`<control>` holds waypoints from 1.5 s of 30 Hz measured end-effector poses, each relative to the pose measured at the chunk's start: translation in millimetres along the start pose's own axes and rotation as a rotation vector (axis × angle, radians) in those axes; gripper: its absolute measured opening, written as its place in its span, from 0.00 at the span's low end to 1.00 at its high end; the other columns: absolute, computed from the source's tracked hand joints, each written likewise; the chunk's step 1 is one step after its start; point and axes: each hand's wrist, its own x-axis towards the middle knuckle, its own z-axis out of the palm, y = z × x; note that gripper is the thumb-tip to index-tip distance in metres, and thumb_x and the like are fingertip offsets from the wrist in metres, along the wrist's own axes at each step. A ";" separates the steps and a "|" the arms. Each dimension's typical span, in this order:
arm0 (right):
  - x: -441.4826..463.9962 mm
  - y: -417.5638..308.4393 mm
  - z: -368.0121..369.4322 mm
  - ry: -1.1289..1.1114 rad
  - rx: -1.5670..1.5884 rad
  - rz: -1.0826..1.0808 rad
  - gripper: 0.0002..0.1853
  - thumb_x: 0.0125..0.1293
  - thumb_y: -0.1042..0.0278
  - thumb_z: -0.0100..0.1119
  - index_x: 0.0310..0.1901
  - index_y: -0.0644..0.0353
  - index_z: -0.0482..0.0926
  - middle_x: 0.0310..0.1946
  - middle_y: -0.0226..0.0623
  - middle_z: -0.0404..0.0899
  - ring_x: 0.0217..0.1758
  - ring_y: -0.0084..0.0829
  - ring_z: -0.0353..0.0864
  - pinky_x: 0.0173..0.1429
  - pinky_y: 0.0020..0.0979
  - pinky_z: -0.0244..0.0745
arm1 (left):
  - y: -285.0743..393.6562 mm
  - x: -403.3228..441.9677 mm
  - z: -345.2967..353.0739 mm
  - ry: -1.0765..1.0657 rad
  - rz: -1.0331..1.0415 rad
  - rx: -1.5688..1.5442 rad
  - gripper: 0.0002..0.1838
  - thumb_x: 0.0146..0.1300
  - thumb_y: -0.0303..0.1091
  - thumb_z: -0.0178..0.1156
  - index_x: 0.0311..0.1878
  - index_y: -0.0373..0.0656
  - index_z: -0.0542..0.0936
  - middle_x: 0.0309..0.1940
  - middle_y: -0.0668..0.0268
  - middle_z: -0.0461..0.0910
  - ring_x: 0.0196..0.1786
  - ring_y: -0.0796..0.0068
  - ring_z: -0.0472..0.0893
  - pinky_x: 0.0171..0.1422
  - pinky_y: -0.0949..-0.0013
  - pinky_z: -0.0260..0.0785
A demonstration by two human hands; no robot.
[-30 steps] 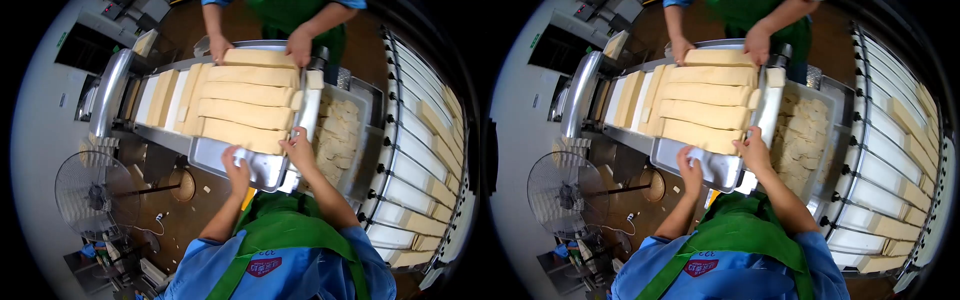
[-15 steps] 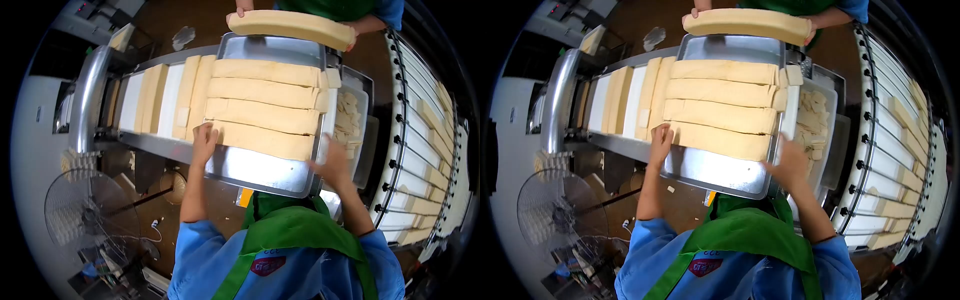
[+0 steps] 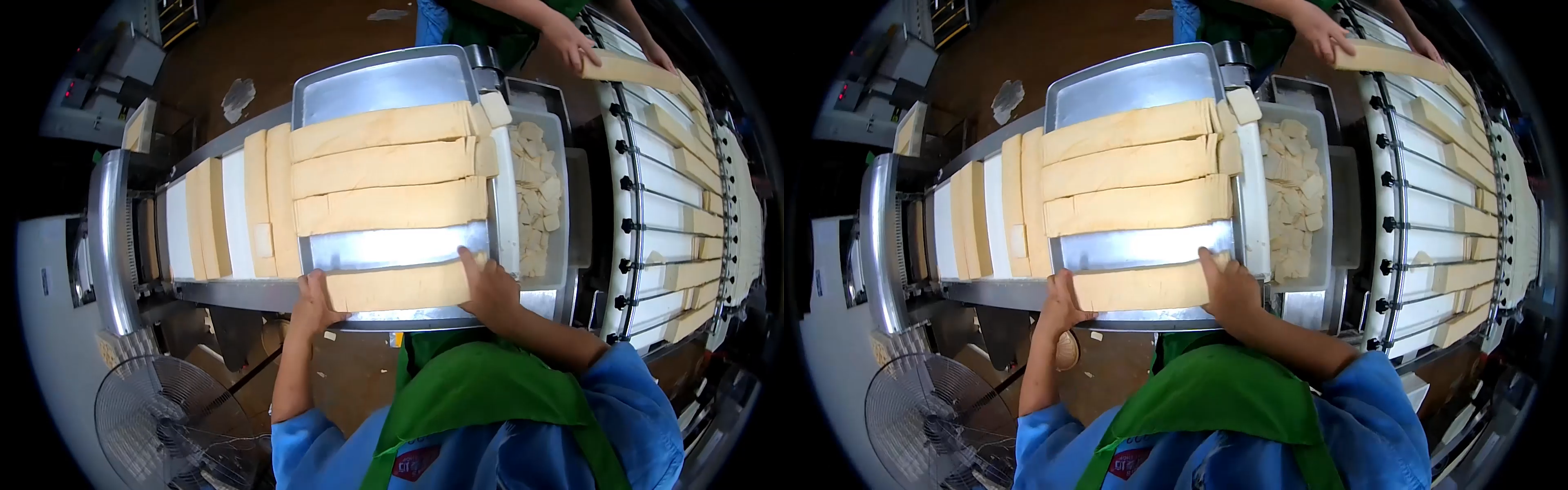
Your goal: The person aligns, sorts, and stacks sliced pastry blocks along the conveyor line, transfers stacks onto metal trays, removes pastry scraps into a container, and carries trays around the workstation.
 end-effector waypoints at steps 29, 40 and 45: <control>-160.6 424.0 -67.8 1.274 0.250 0.085 0.32 0.46 0.70 0.69 0.54 0.48 0.65 0.49 0.53 0.67 0.49 0.52 0.71 0.52 0.42 0.70 | 469.4 16.4 190.9 0.512 0.541 -0.247 0.39 0.43 0.23 0.69 0.62 0.41 0.63 0.60 0.46 0.46 0.58 0.45 0.65 0.60 0.55 0.64; -93.7 664.6 -172.7 0.633 0.445 0.134 0.50 0.47 0.57 0.69 0.70 0.45 0.48 0.60 0.53 0.60 0.62 0.53 0.63 0.61 0.43 0.65 | 675.4 140.1 236.3 0.346 0.508 0.004 0.44 0.39 0.29 0.72 0.63 0.54 0.63 0.61 0.43 0.52 0.56 0.40 0.67 0.57 0.54 0.65; -40.3 745.6 -189.0 0.717 0.801 0.492 0.49 0.59 0.31 0.42 0.71 0.61 0.42 0.67 0.54 0.55 0.70 0.50 0.56 0.71 0.43 0.50 | 708.0 217.0 290.6 0.074 0.596 0.088 0.44 0.40 0.30 0.73 0.64 0.49 0.62 0.56 0.46 0.56 0.52 0.46 0.71 0.57 0.57 0.67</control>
